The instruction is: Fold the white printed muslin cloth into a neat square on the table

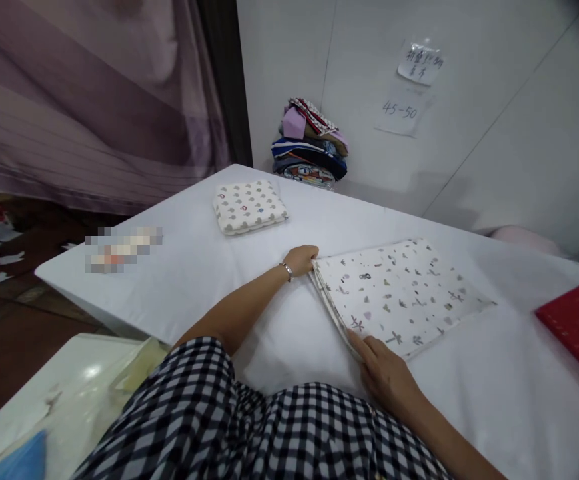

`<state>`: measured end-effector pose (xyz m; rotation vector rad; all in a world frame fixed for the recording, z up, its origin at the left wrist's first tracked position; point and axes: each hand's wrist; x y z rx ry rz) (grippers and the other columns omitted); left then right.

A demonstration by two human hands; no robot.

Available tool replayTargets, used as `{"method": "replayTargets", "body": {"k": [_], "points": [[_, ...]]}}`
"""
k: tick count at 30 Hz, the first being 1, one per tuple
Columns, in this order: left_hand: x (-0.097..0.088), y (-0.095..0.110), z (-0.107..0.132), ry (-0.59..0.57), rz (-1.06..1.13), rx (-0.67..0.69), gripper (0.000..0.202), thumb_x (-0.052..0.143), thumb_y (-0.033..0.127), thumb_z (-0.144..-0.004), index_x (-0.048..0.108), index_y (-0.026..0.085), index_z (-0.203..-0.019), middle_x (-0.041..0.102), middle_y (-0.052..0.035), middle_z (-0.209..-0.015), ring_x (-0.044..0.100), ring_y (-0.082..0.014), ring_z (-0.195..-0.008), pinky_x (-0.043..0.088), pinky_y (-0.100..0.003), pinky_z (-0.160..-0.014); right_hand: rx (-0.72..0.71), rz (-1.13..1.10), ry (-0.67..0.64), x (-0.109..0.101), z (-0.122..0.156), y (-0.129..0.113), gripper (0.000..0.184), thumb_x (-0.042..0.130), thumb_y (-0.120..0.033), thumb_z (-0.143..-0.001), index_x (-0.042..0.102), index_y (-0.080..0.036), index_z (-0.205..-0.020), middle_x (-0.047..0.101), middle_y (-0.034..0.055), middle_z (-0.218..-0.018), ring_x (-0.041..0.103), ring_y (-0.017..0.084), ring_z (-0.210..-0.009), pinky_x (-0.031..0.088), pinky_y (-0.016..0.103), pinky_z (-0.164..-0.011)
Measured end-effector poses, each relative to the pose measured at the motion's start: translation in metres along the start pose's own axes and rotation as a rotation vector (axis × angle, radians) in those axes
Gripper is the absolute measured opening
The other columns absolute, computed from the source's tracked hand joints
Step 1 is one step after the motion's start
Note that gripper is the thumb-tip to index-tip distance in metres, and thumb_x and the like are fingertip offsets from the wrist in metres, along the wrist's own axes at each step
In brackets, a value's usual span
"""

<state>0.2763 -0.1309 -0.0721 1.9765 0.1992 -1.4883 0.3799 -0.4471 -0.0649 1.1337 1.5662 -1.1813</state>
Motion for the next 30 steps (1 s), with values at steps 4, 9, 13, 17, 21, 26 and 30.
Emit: {"method": "replayTargets", "body": {"k": [4,9,13,17,21,26,30], "points": [[-0.002,-0.002,0.001,-0.026,-0.084,0.022,0.008,0.054,0.012,-0.066,0.048,0.019,-0.067,0.058,-0.0020,-0.074,0.051,-0.0165,-0.074,0.029,-0.027,-0.058,-0.017,0.016,0.024,-0.003,0.002,0.000,0.081,0.034,0.003,-0.072,0.008,-0.022,-0.145,0.049,0.0053,-0.083,0.048,0.017,-0.071,0.043,0.026,-0.057],[-0.002,-0.006,0.006,-0.018,-0.167,-0.010,0.003,0.051,0.018,-0.074,0.053,0.019,-0.071,0.060,-0.0041,-0.082,0.053,-0.0176,-0.082,0.034,-0.027,-0.065,0.008,0.060,0.048,0.000,0.003,0.001,0.074,0.036,0.001,-0.071,0.020,-0.019,-0.141,0.052,0.0065,-0.085,0.049,0.017,-0.070,0.041,0.026,-0.055],[-0.001,-0.009,0.008,-0.064,-0.204,-0.039,0.007,0.051,0.022,-0.076,0.055,0.019,-0.071,0.062,-0.0040,-0.081,0.056,-0.0180,-0.081,0.035,-0.026,-0.064,-0.002,0.056,0.080,0.005,0.001,0.001,0.065,0.037,0.000,-0.067,0.035,-0.017,-0.130,0.053,0.0071,-0.088,0.050,0.017,-0.072,0.043,0.027,-0.059],[-0.003,-0.011,0.010,-0.069,-0.221,-0.060,0.009,0.052,0.026,-0.076,0.057,0.019,-0.073,0.062,-0.0042,-0.080,0.056,-0.0185,-0.080,0.037,-0.026,-0.063,0.026,0.068,0.061,0.008,0.001,0.001,0.055,0.038,-0.002,-0.067,0.042,-0.017,-0.120,0.054,0.0074,-0.089,0.051,0.017,-0.075,0.044,0.028,-0.061],[-0.011,-0.010,0.015,-0.062,-0.194,-0.009,0.020,0.053,0.027,-0.075,0.058,0.021,-0.093,0.062,-0.0030,-0.097,0.056,-0.0171,-0.087,0.039,-0.026,-0.067,0.039,0.074,0.050,0.007,0.002,0.000,0.045,0.041,-0.007,-0.075,0.043,-0.016,-0.119,0.054,0.0087,-0.092,0.052,0.018,-0.077,0.044,0.028,-0.062],[-0.018,-0.010,0.022,-0.120,-0.110,0.216,0.045,0.049,0.029,-0.080,0.047,0.024,-0.124,0.055,-0.0037,-0.119,0.050,-0.0173,-0.108,0.041,-0.025,-0.080,0.103,0.085,0.011,0.007,0.001,-0.004,0.041,0.042,-0.012,-0.080,0.042,-0.016,-0.121,0.054,0.0093,-0.096,0.052,0.018,-0.079,0.043,0.028,-0.062],[-0.016,-0.011,0.020,-0.104,-0.177,0.163,0.035,0.040,0.021,-0.084,0.055,0.027,-0.116,0.061,-0.0023,-0.109,0.051,-0.0172,-0.103,0.039,-0.026,-0.080,0.132,0.086,-0.043,0.002,-0.007,-0.008,0.038,0.039,-0.004,-0.074,0.049,-0.016,-0.108,0.054,0.0065,-0.089,0.049,0.016,-0.076,0.040,0.026,-0.062]]}}
Point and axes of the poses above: each hand's wrist, its own z-axis away from the middle knuckle, its own x-axis out of the palm, y = z × x
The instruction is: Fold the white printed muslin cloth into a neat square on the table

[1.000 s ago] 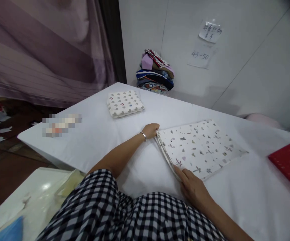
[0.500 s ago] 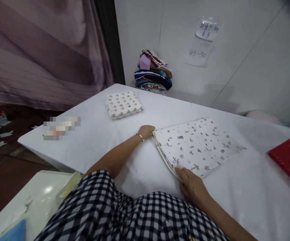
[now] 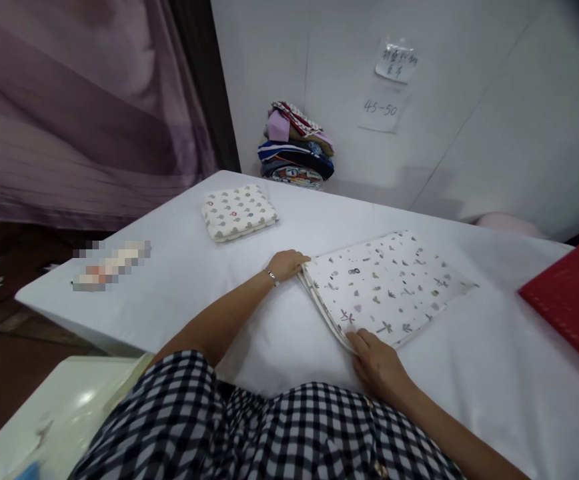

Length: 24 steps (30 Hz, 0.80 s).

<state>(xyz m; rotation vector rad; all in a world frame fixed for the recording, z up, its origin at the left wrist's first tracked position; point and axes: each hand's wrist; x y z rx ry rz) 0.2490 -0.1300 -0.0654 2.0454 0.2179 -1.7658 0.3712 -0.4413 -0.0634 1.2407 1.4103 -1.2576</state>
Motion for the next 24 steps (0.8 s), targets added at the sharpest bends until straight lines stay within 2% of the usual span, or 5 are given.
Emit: {"method": "replayTargets", "body": {"k": [3,7,11,19,24], "points": [[0.004,0.000,-0.003,0.056,-0.063,-0.090,0.031,0.041,0.020,-0.084,0.059,0.027,-0.109,0.062,-0.0032,-0.101,0.051,-0.0178,-0.097,0.039,-0.026,-0.075,0.004,0.007,0.048,-0.006,-0.005,-0.001,0.032,0.039,-0.002,-0.073,0.052,-0.018,-0.097,0.051,0.0048,-0.083,0.045,0.015,-0.072,0.036,0.025,-0.060],[0.005,0.003,-0.003,0.042,-0.118,-0.069,0.027,0.042,0.019,-0.083,0.062,0.026,-0.100,0.061,-0.0050,-0.095,0.051,-0.0185,-0.093,0.038,-0.025,-0.069,-0.104,0.008,0.094,-0.002,-0.006,0.001,0.023,0.038,-0.004,-0.079,0.053,-0.018,-0.089,0.050,0.0030,-0.077,0.041,0.015,-0.069,0.030,0.025,-0.058],[0.003,0.003,-0.001,0.031,-0.144,-0.075,0.029,0.040,0.019,-0.084,0.062,0.027,-0.103,0.061,-0.0049,-0.095,0.051,-0.0185,-0.092,0.039,-0.026,-0.069,-0.128,0.004,0.083,0.009,-0.005,0.001,0.017,0.039,-0.008,-0.084,0.053,-0.018,-0.083,0.051,0.0024,-0.077,0.041,0.015,-0.070,0.028,0.027,-0.060],[0.005,-0.006,-0.003,0.060,0.083,-0.082,0.038,0.038,0.020,-0.081,0.062,0.028,-0.110,0.061,-0.0010,-0.108,0.052,-0.0170,-0.099,0.041,-0.026,-0.083,-0.120,0.014,0.084,0.017,-0.007,-0.002,0.015,0.040,-0.012,-0.086,0.054,-0.017,-0.087,0.052,0.0038,-0.082,0.041,0.016,-0.074,0.030,0.028,-0.063],[0.003,-0.007,-0.003,0.068,0.139,-0.161,0.040,0.037,0.022,-0.081,0.061,0.030,-0.112,0.061,0.0024,-0.111,0.054,-0.0161,-0.102,0.042,-0.022,-0.080,-0.134,0.029,0.118,0.017,-0.006,-0.005,0.018,0.043,-0.015,-0.084,0.054,-0.015,-0.099,0.053,0.0061,-0.088,0.042,0.018,-0.077,0.032,0.030,-0.065]]}}
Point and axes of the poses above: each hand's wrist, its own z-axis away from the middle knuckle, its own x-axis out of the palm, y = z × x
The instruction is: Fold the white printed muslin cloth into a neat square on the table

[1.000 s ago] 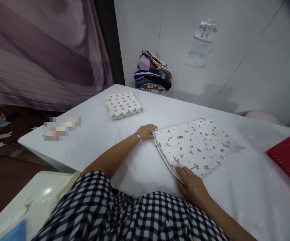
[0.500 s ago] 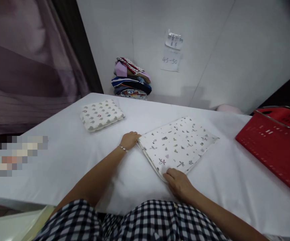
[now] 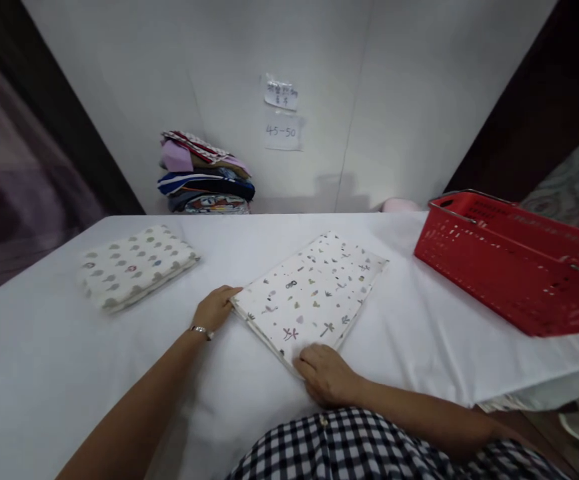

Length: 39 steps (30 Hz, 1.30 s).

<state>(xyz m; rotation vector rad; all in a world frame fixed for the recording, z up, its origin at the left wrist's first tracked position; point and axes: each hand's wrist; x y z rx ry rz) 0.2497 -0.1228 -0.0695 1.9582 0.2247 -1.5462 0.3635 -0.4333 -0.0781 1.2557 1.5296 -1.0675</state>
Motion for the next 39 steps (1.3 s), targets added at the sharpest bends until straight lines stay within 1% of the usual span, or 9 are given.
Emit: {"method": "replayTargets", "body": {"k": [4,7,12,18,24,29,31,34,39], "points": [[-0.002,0.000,-0.002,0.002,-0.030,-0.032,0.041,0.037,0.022,-0.080,0.060,0.031,-0.114,0.062,0.0036,-0.109,0.055,-0.0160,-0.101,0.043,-0.022,-0.076,-0.001,0.051,0.017,0.000,0.000,0.000,0.018,0.039,-0.016,-0.089,0.052,-0.015,-0.101,0.054,0.0052,-0.086,0.043,0.017,-0.077,0.033,0.030,-0.066],[-0.001,0.000,-0.002,0.006,-0.031,-0.036,0.042,0.037,0.021,-0.079,0.060,0.030,-0.113,0.062,0.0030,-0.107,0.056,-0.0155,-0.099,0.043,-0.021,-0.075,-0.016,0.053,-0.009,-0.001,0.002,0.001,0.019,0.043,-0.016,-0.087,0.052,-0.014,-0.103,0.054,0.0056,-0.089,0.043,0.017,-0.078,0.034,0.030,-0.068],[-0.001,0.000,-0.004,0.000,0.010,-0.077,0.043,0.037,0.021,-0.077,0.062,0.029,-0.112,0.064,0.0023,-0.105,0.059,-0.0158,-0.096,0.045,-0.022,-0.076,-0.020,0.022,0.028,-0.001,0.009,0.002,0.038,0.047,-0.018,-0.084,0.044,-0.012,-0.121,0.055,0.0100,-0.098,0.043,0.020,-0.088,0.036,0.035,-0.074],[-0.005,0.001,-0.009,-0.032,0.168,-0.222,0.047,0.043,0.027,-0.075,0.058,0.023,-0.119,0.065,-0.0013,-0.112,0.059,-0.0201,-0.103,0.045,-0.029,-0.089,-0.043,0.045,0.069,0.004,0.009,0.005,0.037,0.040,-0.015,-0.088,0.042,-0.015,-0.125,0.054,0.0090,-0.097,0.043,0.019,-0.086,0.038,0.033,-0.075],[-0.015,-0.004,-0.005,-0.047,0.354,-0.236,0.052,0.048,0.035,-0.070,0.058,0.020,-0.119,0.065,-0.0013,-0.112,0.059,-0.0206,-0.105,0.044,-0.031,-0.094,-0.051,-0.036,0.085,0.000,0.007,0.008,0.044,0.043,-0.012,-0.084,0.042,-0.020,-0.127,0.055,0.0081,-0.099,0.045,0.018,-0.083,0.040,0.031,-0.073],[-0.027,-0.003,0.016,-0.078,0.476,-0.293,0.054,0.055,0.038,-0.063,0.062,0.021,-0.113,0.067,-0.0007,-0.108,0.060,-0.0206,-0.103,0.047,-0.028,-0.091,-0.040,-0.380,0.117,-0.021,0.009,0.011,0.053,0.042,-0.006,-0.075,0.044,-0.018,-0.126,0.054,0.0091,-0.105,0.048,0.017,-0.091,0.043,0.028,-0.075],[-0.034,0.001,0.025,-0.141,0.555,-0.325,0.056,0.056,0.040,-0.061,0.063,0.020,-0.113,0.068,-0.0015,-0.105,0.062,-0.0211,-0.098,0.050,-0.028,-0.085,-0.013,-0.585,0.141,-0.029,0.009,0.013,0.054,0.044,-0.005,-0.073,0.046,-0.019,-0.125,0.052,0.0083,-0.107,0.049,0.015,-0.092,0.043,0.026,-0.075],[-0.049,0.005,0.034,-0.256,0.603,-0.351,0.057,0.057,0.040,-0.059,0.063,0.021,-0.112,0.069,-0.0028,-0.102,0.064,-0.0221,-0.087,0.054,-0.031,-0.074,0.088,-0.845,0.140,-0.040,0.010,0.017,0.048,0.048,-0.007,-0.075,0.053,-0.021,-0.120,0.051,0.0047,-0.101,0.050,0.011,-0.080,0.042,0.022,-0.066],[-0.078,0.005,0.037,-0.433,0.660,-0.322,0.060,0.057,0.041,-0.062,0.058,0.027,-0.120,0.068,-0.0025,-0.096,0.062,-0.0185,-0.068,0.054,-0.033,-0.062,0.246,-1.257,0.176,-0.058,0.015,0.026,0.038,0.059,-0.015,-0.075,0.060,-0.023,-0.113,0.052,0.0013,-0.092,0.049,0.009,-0.073,0.039,0.022,-0.061]]}}
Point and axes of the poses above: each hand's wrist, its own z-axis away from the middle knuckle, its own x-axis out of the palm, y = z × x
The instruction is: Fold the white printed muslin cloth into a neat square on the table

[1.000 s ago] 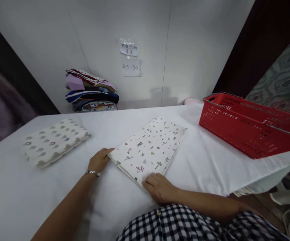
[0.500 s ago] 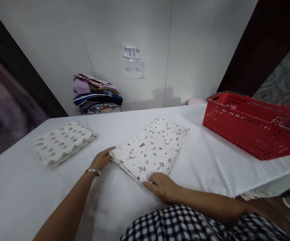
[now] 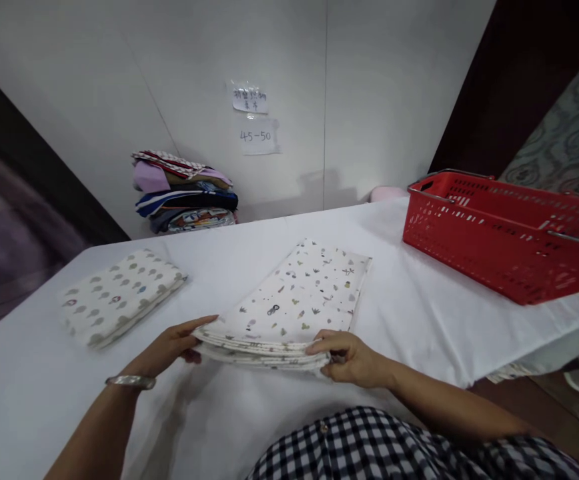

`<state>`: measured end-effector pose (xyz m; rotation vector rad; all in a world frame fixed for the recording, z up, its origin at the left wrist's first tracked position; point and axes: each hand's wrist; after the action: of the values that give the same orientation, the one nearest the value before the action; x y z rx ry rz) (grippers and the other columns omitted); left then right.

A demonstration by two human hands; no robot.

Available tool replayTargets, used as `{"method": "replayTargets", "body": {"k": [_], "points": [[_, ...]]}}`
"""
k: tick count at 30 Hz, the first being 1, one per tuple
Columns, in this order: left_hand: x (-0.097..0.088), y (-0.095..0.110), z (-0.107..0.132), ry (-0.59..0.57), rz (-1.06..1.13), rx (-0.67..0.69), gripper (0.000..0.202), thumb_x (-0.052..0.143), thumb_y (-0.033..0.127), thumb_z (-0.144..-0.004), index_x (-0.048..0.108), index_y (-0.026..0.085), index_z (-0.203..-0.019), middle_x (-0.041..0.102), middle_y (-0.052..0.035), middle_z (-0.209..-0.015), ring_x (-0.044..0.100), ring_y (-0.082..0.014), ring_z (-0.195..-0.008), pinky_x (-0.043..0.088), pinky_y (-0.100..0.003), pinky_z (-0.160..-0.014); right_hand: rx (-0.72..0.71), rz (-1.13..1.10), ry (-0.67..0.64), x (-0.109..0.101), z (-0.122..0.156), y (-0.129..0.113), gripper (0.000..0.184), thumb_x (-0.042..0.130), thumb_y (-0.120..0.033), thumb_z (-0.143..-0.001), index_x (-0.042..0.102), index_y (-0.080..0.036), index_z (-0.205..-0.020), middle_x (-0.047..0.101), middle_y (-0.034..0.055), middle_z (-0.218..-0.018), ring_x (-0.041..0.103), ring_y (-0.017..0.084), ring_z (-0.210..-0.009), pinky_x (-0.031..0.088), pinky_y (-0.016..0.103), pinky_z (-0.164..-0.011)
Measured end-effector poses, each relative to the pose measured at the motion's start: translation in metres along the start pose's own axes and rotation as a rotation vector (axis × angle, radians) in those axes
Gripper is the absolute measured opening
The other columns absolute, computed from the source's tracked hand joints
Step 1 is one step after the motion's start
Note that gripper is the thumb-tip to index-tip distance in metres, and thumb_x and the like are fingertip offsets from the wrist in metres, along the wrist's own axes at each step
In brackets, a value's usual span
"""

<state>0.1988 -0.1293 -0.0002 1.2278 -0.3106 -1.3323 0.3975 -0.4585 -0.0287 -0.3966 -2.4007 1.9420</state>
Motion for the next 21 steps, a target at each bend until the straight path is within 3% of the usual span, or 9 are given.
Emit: {"method": "replayTargets", "body": {"k": [6,9,12,15,18,21], "points": [[-0.004,0.031,-0.010,-0.112,0.267,0.110,0.048,0.064,0.034,-0.062,0.065,0.021,-0.108,0.067,-0.0078,-0.084,0.057,-0.0158,-0.059,0.049,-0.026,-0.046,0.017,-0.254,0.148,-0.028,0.009,-0.009,0.038,0.069,-0.019,-0.070,0.063,-0.025,-0.108,0.059,0.0018,-0.099,0.054,0.013,-0.087,0.042,0.027,-0.074],[0.004,0.067,-0.036,-0.121,0.417,0.182,0.035,0.068,0.028,-0.062,0.066,0.016,-0.095,0.067,-0.0064,-0.076,0.057,-0.0134,-0.055,0.050,-0.024,-0.049,0.079,-0.288,0.278,-0.050,0.011,-0.009,0.040,0.071,-0.017,-0.068,0.064,-0.026,-0.106,0.062,0.0010,-0.099,0.056,0.014,-0.087,0.043,0.028,-0.076],[0.016,0.112,-0.077,-0.134,0.483,0.235,0.031,0.067,0.024,-0.066,0.063,0.014,-0.095,0.067,-0.0067,-0.077,0.062,-0.0135,-0.059,0.052,-0.023,-0.056,0.127,-0.290,0.491,-0.083,0.004,-0.006,0.041,0.073,-0.017,-0.063,0.065,-0.026,-0.103,0.066,-0.0004,-0.089,0.057,0.013,-0.077,0.043,0.028,-0.072],[0.035,0.154,-0.124,-0.188,0.525,0.228,0.024,0.061,0.027,-0.074,0.061,0.011,-0.092,0.068,-0.0097,-0.081,0.065,-0.0152,-0.068,0.052,-0.023,-0.061,0.118,-0.289,0.696,-0.124,-0.011,0.002,0.044,0.072,-0.017,-0.059,0.065,-0.024,-0.101,0.067,-0.0001,-0.088,0.058,0.015,-0.080,0.043,0.030,-0.073],[0.064,0.182,-0.168,-0.226,0.530,0.232,0.025,0.061,0.027,-0.076,0.061,0.011,-0.095,0.068,-0.0123,-0.094,0.066,-0.0158,-0.078,0.052,-0.023,-0.065,0.177,-0.278,0.850,-0.164,-0.025,0.019,0.050,0.069,-0.016,-0.056,0.062,-0.023,-0.105,0.066,-0.0007,-0.086,0.058,0.015,-0.078,0.044,0.029,-0.070],[0.099,0.193,-0.204,-0.115,0.371,0.183,0.029,0.065,0.017,-0.072,0.058,0.011,-0.099,0.068,-0.0122,-0.096,0.066,-0.0144,-0.079,0.052,-0.023,-0.068,0.281,-0.271,0.965,-0.188,-0.034,0.042,0.057,0.066,-0.015,-0.052,0.060,-0.021,-0.108,0.065,-0.0009,-0.084,0.058,0.014,-0.076,0.044,0.027,-0.068]]}}
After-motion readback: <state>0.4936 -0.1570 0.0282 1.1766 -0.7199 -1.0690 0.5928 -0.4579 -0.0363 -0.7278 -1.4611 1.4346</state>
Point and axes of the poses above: each hand's wrist, its own z-axis away from the middle knuckle, its own x-axis out of the palm, y = z × x
